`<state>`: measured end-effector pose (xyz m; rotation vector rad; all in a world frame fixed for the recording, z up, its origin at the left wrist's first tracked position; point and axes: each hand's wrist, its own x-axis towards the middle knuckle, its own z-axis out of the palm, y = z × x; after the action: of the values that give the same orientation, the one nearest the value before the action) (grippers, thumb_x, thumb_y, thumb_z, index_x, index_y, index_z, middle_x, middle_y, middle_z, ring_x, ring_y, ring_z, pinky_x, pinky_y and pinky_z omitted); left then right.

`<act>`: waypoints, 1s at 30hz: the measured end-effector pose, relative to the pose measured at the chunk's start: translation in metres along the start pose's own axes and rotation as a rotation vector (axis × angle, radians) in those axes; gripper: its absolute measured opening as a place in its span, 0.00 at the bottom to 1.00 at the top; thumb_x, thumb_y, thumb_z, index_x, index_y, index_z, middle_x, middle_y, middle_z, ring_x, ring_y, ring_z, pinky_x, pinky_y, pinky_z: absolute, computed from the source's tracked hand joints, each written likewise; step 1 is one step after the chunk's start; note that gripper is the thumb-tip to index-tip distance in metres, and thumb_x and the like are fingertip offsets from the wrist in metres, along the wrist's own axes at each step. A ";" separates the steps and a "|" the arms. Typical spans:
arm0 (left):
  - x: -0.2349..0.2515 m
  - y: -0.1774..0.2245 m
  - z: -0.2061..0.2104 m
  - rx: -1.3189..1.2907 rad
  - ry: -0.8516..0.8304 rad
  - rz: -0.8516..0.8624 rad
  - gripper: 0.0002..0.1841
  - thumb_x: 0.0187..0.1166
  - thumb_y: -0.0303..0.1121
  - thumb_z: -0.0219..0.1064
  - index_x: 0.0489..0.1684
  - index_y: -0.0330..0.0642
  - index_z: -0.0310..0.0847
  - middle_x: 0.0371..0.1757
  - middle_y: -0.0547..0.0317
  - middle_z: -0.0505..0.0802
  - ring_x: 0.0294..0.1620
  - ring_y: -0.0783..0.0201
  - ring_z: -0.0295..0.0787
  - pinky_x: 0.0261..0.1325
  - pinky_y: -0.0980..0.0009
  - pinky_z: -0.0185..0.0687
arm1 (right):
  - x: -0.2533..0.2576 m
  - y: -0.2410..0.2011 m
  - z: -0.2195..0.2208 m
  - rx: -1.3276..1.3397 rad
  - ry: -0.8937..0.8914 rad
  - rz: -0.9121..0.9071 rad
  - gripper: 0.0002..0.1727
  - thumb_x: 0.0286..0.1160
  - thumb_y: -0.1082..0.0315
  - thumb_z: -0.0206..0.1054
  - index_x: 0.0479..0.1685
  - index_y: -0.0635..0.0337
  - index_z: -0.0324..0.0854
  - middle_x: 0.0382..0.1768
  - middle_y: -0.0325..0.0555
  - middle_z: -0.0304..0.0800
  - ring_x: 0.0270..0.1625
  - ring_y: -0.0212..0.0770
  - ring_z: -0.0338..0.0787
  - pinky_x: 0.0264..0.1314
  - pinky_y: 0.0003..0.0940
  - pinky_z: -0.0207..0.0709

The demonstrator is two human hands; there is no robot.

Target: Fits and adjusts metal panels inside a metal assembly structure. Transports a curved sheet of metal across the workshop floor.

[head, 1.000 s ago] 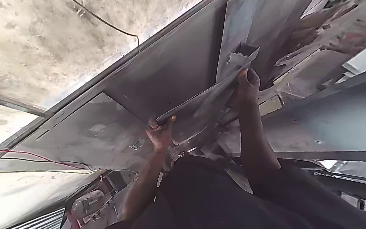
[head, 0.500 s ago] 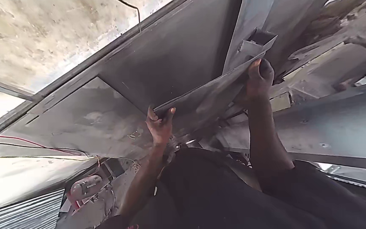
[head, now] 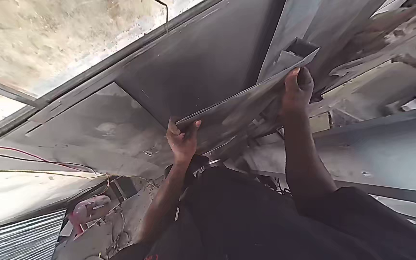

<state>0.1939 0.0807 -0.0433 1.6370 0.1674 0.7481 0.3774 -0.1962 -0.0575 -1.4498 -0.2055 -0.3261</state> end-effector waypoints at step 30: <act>-0.021 0.029 0.023 0.115 -0.017 -0.019 0.25 0.57 0.21 0.83 0.54 0.22 0.79 0.42 0.63 0.95 0.44 0.84 0.92 0.54 0.82 0.90 | -0.013 -0.016 -0.032 -0.080 0.261 0.113 0.14 0.75 0.66 0.73 0.55 0.62 0.87 0.45 0.44 0.93 0.47 0.33 0.92 0.55 0.35 0.88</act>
<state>0.1812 0.0443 -0.0251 1.7478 0.2162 0.7209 0.3575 -0.2278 -0.0510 -1.4749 0.1010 -0.4307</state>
